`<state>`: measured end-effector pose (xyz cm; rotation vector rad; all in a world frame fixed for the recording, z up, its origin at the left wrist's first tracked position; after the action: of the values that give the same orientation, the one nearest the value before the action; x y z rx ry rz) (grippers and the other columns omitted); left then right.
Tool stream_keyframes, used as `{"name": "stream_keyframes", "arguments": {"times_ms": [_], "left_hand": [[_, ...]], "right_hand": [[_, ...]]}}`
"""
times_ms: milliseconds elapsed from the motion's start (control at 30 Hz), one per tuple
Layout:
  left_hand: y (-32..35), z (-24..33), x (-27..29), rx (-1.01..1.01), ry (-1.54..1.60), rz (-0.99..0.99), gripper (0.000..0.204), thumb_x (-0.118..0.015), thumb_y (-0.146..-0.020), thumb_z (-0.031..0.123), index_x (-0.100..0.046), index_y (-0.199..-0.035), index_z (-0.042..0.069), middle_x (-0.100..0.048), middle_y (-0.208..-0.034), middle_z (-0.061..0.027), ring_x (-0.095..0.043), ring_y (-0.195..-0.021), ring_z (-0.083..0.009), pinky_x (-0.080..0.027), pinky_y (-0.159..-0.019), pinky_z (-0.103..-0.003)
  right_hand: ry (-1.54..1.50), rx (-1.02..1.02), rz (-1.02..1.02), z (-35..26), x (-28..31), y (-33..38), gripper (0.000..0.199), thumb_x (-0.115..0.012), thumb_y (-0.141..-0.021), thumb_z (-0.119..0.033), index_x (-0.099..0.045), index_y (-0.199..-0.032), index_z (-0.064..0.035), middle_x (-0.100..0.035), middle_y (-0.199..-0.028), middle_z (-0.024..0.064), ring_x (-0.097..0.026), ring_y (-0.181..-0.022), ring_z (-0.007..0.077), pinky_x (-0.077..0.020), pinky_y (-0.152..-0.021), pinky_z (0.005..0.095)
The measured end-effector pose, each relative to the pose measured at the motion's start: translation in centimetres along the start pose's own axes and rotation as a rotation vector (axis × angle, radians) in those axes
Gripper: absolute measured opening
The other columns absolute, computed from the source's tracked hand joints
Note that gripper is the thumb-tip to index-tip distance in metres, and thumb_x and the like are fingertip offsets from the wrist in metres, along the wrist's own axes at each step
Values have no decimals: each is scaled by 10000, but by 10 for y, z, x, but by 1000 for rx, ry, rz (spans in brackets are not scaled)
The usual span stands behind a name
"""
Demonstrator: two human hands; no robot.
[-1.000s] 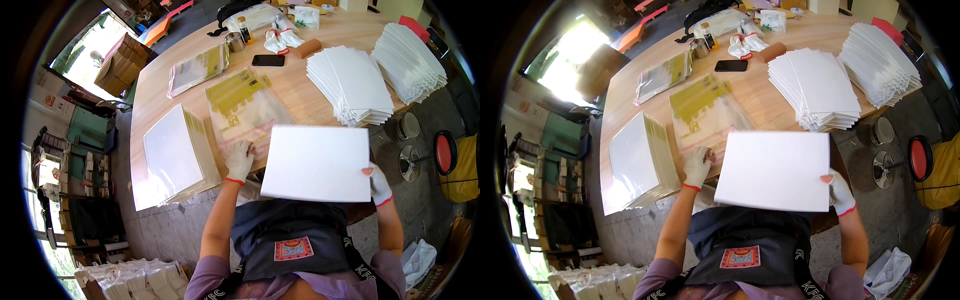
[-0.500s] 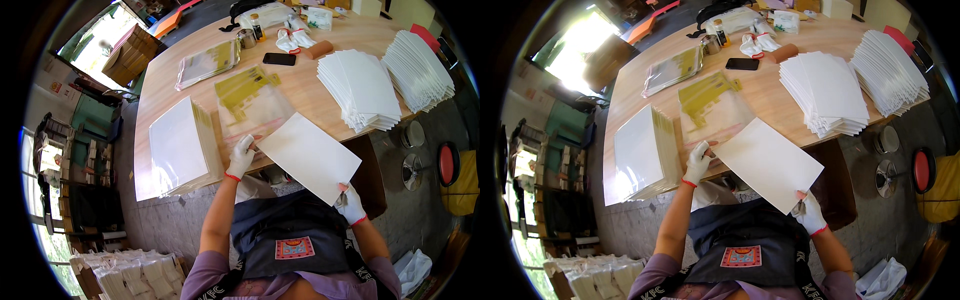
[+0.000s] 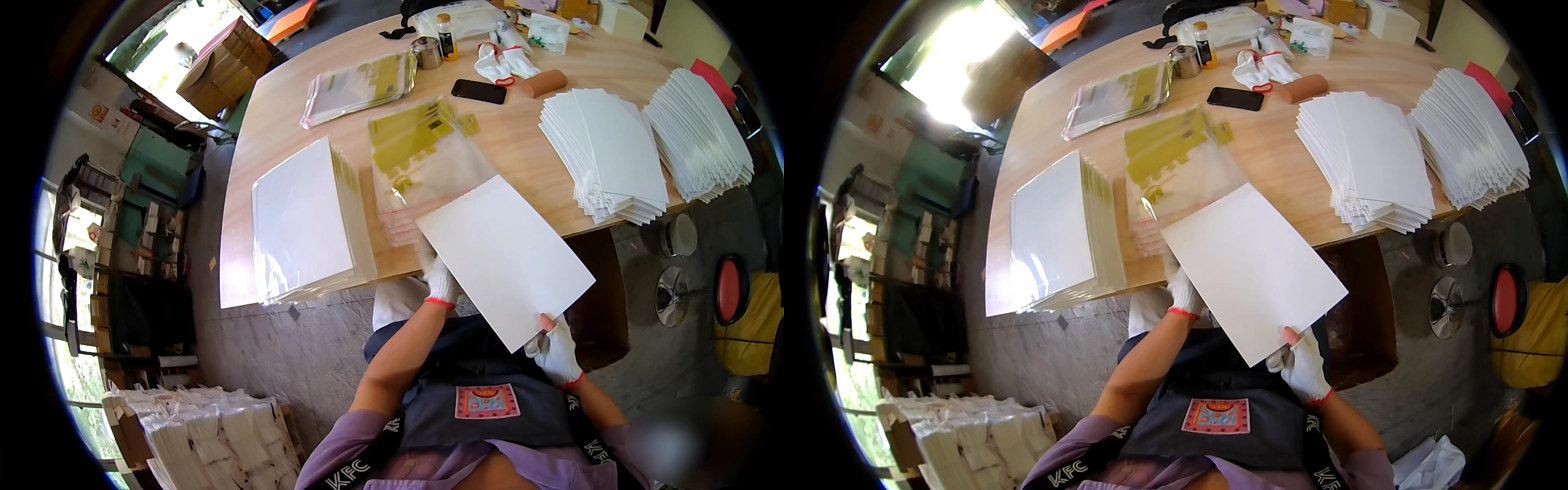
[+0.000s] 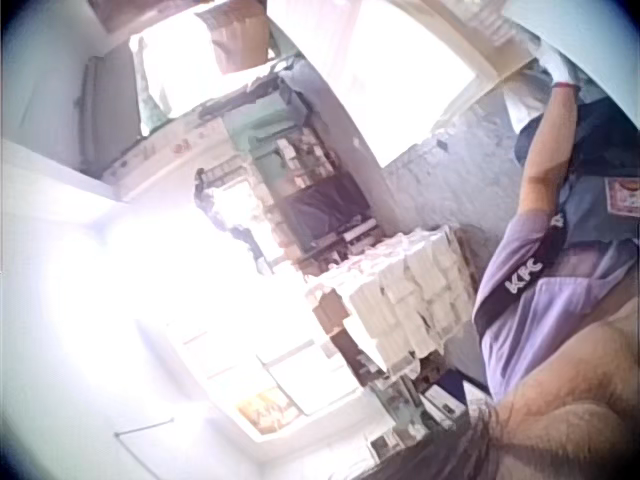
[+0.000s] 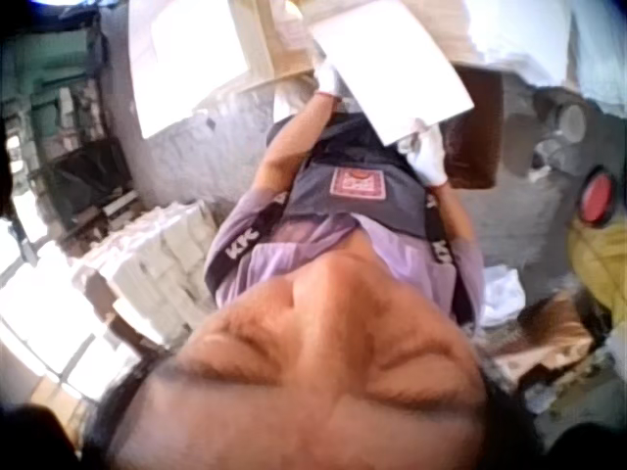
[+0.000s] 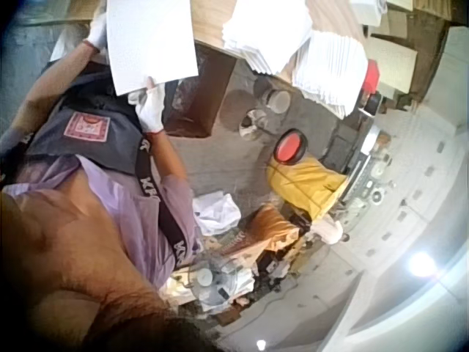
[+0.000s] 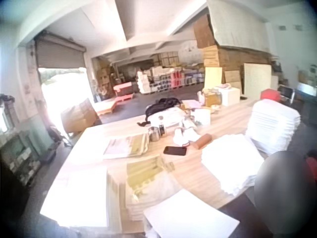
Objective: The person repeatedly picks up white rectangular sheets from a stack on a table and places them into clear plastic sleeves. The person wears white gloves and a purple shirt with a KFC logo. The process involves sliding the paper into the sleeve and stacking the completed units on the table.
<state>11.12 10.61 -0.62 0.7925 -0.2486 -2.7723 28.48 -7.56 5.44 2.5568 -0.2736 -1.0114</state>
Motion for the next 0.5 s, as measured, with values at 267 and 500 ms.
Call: {"name": "stream_keyframes", "arguments": {"times_ms": [267,500], "left_hand": [[32,-102,51,711,553,-434,471,-374,-944,393,-465,-1256,51,-555,-1179,-117,-537,-1085,-285,-471,-860,-407],[72,-98,61,335,136,55,278,-561,-881,227,-589,-1056,13,-604,-1029,-78,-574,-923,-181,-476,-777,-288]], "right_hand": [[219,-144,56,15,1,0,255,-494,-934,-180,-448,-1152,-54,-585,-921,69,-586,-654,147,-464,-483,268],[-197,-227,103,69,-17,-93,319,-487,-936,-210,-444,-1200,-38,-570,-1052,101,-607,-951,251,-535,-817,397]]}}
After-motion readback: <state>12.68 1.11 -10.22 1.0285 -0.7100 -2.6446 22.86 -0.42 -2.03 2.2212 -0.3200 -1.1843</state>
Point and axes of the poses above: each hand's wrist, its own y-axis away from the middle knuckle, its own x-axis out of the back of the hand, z = x × y, the point moved 4 cm from there along -y, towards the middle knuckle
